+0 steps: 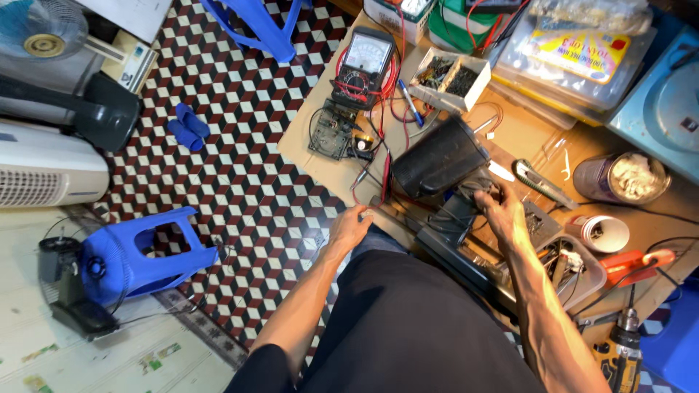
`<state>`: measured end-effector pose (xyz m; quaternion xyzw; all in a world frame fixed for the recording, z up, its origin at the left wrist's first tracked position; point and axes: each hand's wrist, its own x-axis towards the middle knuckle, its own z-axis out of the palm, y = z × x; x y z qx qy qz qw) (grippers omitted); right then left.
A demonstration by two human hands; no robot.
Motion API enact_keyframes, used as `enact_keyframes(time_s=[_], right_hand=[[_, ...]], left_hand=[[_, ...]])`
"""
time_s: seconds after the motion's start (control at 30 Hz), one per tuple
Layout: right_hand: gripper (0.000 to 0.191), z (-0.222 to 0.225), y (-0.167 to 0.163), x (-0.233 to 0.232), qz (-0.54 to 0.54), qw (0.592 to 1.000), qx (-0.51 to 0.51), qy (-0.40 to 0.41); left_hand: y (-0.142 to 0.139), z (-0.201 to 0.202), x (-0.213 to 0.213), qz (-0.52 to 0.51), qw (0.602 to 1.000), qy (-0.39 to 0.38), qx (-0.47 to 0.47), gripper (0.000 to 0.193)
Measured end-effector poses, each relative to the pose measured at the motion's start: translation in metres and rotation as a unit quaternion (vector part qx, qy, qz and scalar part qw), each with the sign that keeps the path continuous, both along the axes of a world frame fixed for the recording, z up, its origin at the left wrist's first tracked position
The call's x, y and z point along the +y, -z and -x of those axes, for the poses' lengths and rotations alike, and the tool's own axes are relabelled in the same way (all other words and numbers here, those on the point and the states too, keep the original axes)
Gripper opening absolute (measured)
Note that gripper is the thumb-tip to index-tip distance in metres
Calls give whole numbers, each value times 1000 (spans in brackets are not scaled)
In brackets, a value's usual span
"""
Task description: The person uses a multimeter to test a small electrical component, then picks up a disassembled fan motor and uses a power drill to remove screws from the motor housing. The person handles the motor parts and places them on the workbench.
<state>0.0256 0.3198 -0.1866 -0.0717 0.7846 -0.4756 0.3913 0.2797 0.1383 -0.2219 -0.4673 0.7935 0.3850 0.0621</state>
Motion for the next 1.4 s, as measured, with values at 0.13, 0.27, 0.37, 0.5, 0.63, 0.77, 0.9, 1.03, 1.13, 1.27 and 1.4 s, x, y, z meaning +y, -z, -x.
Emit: enact_keyframes(time_s=[0.13,0.27,0.37,0.5,0.63,0.77,0.9,1.03,1.13,1.27,1.4], right_hand=[[70,-10,10,-3,-13,998,60,2],[75,-18,16,-7,-94,992,81,-4],[76,-25,19,-15,-90,994,63,12],[77,-30,16,-27,-118,992,20,44],[82,-25,11,-39,-108,991,-6,84],[97,-15,13,-51,-83,990,-22,115],[91,-9,14,-66,-107,989,-27,94],[81,-21,6,-73,-56,989,-77,110],[78,-28,-8,-78,-65,985,-105,123],[74,-31,-11,-87,-80,974,-137,163],[67,-24,-1,-92,-103,976,-132,141]], left_hand=[[8,36,-28,52,999,-2,15,48],[15,68,-47,67,996,15,-52,49],[20,75,-59,61,996,-6,-68,41],[24,70,-81,20,993,-45,-105,35],[16,46,-114,56,992,-9,-116,28],[-5,42,-135,108,991,-5,-80,47],[-24,78,-133,61,991,47,109,38],[-20,127,-136,-88,986,102,103,62],[-12,160,-142,-203,965,130,102,77],[-5,182,-151,-344,918,149,133,89],[-2,193,-150,-447,891,50,53,87]])
